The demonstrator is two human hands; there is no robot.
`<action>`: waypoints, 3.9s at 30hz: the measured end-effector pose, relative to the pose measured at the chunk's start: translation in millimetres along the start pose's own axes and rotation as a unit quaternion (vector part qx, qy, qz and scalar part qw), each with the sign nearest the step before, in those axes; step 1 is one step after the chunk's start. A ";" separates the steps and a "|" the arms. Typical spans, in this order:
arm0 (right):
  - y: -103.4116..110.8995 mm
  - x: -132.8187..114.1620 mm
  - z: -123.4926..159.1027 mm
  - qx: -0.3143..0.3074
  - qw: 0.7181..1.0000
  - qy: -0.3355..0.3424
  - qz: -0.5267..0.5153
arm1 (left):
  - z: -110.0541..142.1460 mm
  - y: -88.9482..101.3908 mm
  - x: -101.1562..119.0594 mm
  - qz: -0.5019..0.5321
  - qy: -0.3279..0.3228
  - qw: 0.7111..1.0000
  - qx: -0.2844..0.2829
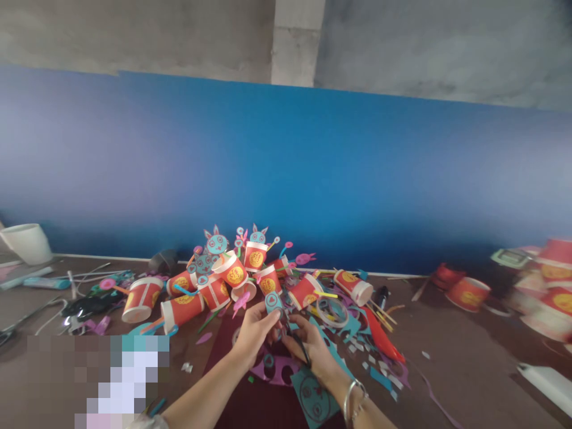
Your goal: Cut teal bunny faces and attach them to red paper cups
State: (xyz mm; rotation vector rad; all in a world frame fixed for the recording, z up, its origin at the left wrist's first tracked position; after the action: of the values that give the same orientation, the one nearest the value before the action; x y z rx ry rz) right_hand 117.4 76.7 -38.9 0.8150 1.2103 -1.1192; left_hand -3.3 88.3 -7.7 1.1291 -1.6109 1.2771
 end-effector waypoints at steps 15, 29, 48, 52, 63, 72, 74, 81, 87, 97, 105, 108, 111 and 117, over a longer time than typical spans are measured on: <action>-3.0 -5.2 3.6 -0.004 1.000 -0.009 -0.008 | -1.8 1.3 -4.2 0.008 0.000 1.000 0.005; -0.6 -0.9 1.9 0.002 1.000 -0.011 -0.007 | -0.6 -0.6 -1.4 0.019 0.015 1.000 0.007; -3.9 -4.5 0.8 -0.021 0.999 -0.006 -0.025 | 0.8 -2.3 -7.1 0.042 0.029 0.999 -0.001; -6.7 -8.1 2.8 -0.035 0.999 0.003 -0.033 | 1.1 -3.1 -7.0 0.048 0.033 0.998 -0.001; -3.7 -3.3 0.2 -0.028 0.999 0.007 -0.046 | 0.2 -3.0 -7.0 0.060 0.040 0.997 0.006; -0.8 -2.5 1.9 -0.006 1.000 0.000 -0.023 | 0.8 -1.3 -7.8 0.060 0.041 0.997 0.014; -1.0 -1.8 0.8 -0.010 1.000 0.004 -0.024 | 0.7 -2.0 -6.0 0.058 0.040 0.997 0.009; -5.4 -5.4 1.5 -0.038 0.999 0.012 -0.037 | 1.1 -4.3 -2.5 0.056 0.039 0.998 -0.011; -2.9 -5.7 2.5 -0.018 0.999 0.002 -0.034 | 0.9 -3.3 -4.1 0.062 0.041 0.997 -0.004; -2.6 -5.1 3.8 -0.010 1.000 -0.004 -0.024 | -0.6 -0.2 -7.9 0.062 0.041 0.997 0.015; -2.1 -3.4 3.2 -0.016 1.000 -0.007 -0.020 | -0.4 -1.9 -6.6 0.058 0.054 0.997 -0.007; -2.9 -5.6 4.1 -0.019 0.999 0.000 -0.027 | 0.0 -2.4 -6.2 0.056 0.054 0.997 -0.009; -2.5 -7.0 4.1 -0.011 0.999 -0.001 -0.031 | 0.5 -3.2 -5.3 0.056 0.052 0.997 -0.011; -0.8 -2.9 1.5 -0.011 0.999 -0.008 -0.030 | 1.1 -2.0 -5.2 0.065 0.051 0.997 0.006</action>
State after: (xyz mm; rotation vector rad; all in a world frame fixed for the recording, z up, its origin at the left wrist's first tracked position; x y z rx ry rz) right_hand 117.1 75.6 -35.7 0.7558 1.2392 -1.1573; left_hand 0.2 87.9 -12.2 0.9637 -1.6247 1.4074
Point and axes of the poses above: each hand's wrist, its own z-axis away from the middle knuckle, its own y-axis out of the back of the hand, x = y × z, the point moved 6 cm from there along -z, towards the middle knuckle, and after that the axes turned 11 degrees about -y, right-handed, at the moved point
